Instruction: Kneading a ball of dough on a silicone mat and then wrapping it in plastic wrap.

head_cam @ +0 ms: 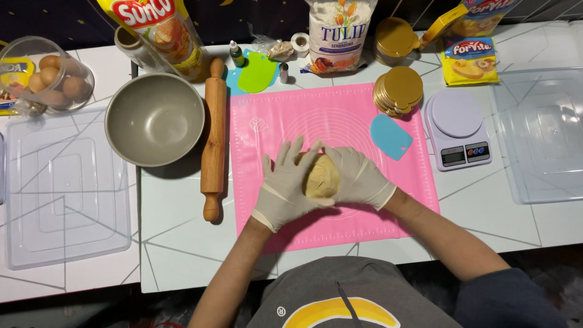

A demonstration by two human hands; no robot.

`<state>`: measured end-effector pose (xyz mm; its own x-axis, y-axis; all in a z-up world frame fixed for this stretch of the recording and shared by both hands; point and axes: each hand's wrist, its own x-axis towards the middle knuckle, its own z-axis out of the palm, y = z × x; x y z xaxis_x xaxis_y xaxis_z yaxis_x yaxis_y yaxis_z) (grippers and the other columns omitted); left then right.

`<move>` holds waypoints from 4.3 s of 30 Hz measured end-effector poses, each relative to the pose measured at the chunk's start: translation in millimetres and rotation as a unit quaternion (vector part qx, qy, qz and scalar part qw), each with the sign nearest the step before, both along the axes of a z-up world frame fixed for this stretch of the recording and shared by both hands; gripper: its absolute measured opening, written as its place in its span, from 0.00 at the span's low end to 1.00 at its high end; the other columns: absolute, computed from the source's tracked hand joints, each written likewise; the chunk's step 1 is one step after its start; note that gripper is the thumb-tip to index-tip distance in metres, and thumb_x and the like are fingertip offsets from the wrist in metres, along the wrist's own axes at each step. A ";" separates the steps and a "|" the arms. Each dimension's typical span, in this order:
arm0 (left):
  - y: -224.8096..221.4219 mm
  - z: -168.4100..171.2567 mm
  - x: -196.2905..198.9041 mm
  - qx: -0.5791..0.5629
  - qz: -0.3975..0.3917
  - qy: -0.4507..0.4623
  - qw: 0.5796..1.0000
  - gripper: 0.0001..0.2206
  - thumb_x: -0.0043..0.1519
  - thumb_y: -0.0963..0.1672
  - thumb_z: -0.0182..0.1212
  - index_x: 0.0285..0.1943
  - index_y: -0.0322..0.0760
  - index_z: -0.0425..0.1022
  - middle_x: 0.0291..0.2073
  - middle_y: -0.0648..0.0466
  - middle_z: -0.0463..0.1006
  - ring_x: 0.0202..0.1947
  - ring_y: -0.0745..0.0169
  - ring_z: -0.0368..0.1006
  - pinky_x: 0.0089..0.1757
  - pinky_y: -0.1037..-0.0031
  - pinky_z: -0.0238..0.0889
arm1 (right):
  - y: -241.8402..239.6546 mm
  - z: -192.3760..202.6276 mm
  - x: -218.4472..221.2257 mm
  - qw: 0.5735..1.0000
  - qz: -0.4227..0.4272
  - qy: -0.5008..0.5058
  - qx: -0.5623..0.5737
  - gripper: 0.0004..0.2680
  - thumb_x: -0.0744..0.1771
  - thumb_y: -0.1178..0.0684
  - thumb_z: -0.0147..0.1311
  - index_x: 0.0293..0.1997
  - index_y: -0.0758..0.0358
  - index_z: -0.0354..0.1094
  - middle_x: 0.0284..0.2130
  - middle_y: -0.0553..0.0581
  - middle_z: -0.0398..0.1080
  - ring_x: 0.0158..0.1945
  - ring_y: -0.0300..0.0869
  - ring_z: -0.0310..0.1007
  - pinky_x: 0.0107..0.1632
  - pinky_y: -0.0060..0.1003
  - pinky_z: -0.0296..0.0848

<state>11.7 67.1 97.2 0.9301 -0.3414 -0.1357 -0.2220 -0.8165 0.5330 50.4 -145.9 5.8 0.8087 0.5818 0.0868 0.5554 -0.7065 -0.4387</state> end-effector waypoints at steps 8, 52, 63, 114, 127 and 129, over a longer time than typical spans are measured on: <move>1.6 -39.1 24.7 -0.068 0.003 0.142 0.988 0.66 0.41 0.51 0.81 0.81 0.53 0.24 0.66 0.41 0.60 0.61 0.32 0.67 0.57 0.40 0.63 | 13.7 82.0 2.1 0.991 -0.013 0.124 -0.046 0.30 0.53 0.34 0.68 0.58 0.50 0.64 0.43 0.55 0.75 0.50 0.53 0.75 0.55 0.49 0.74; -19.2 -86.6 15.8 -0.190 0.320 -0.117 0.921 0.23 0.72 0.54 0.40 0.74 0.50 0.63 0.68 0.45 0.65 0.69 0.37 0.57 0.64 0.41 0.43 | 30.1 24.0 -45.1 0.969 -0.141 -0.004 0.203 0.37 0.60 0.28 0.62 0.74 0.55 0.51 0.68 0.61 0.58 0.71 0.60 0.53 0.73 0.63 0.38; -52.5 -66.5 7.6 -0.368 0.289 -0.251 0.847 0.25 0.71 0.42 0.39 0.76 0.21 0.47 0.63 0.30 0.68 0.64 0.30 0.65 0.61 0.52 0.56 | 72.7 40.4 12.4 0.975 -0.037 -0.072 0.207 0.19 0.74 0.41 0.30 0.71 0.53 0.60 0.66 0.57 0.65 0.71 0.52 0.59 0.74 0.52 0.45; -19.2 -77.9 31.6 -0.291 0.103 -0.040 0.950 0.72 0.24 0.61 0.80 0.79 0.34 0.42 0.72 0.35 0.56 0.71 0.35 0.54 0.69 0.42 0.31 | -16.3 18.3 41.1 0.991 0.107 -0.052 0.057 0.59 0.44 0.27 0.74 0.79 0.59 0.37 0.73 0.79 0.37 0.75 0.67 0.39 0.75 0.55 0.44; -19.0 -88.3 37.7 0.080 0.053 0.141 0.985 0.75 0.22 0.69 0.67 0.80 0.56 0.23 0.80 0.64 0.34 0.77 0.76 0.32 0.69 0.38 0.17 | -7.1 2.9 25.5 0.983 0.096 0.099 0.121 0.56 0.48 0.35 0.73 0.76 0.72 0.32 0.72 0.79 0.39 0.74 0.68 0.40 0.76 0.55 0.40; -24.1 -133.8 24.1 -0.056 0.175 -0.320 0.929 0.68 0.24 0.76 0.56 0.76 0.48 0.56 0.71 0.57 0.63 0.71 0.67 0.58 0.71 0.49 0.30 | -7.6 5.7 14.8 0.984 0.101 0.086 0.121 0.51 0.53 0.38 0.70 0.77 0.68 0.32 0.73 0.77 0.36 0.75 0.67 0.35 0.76 0.55 0.37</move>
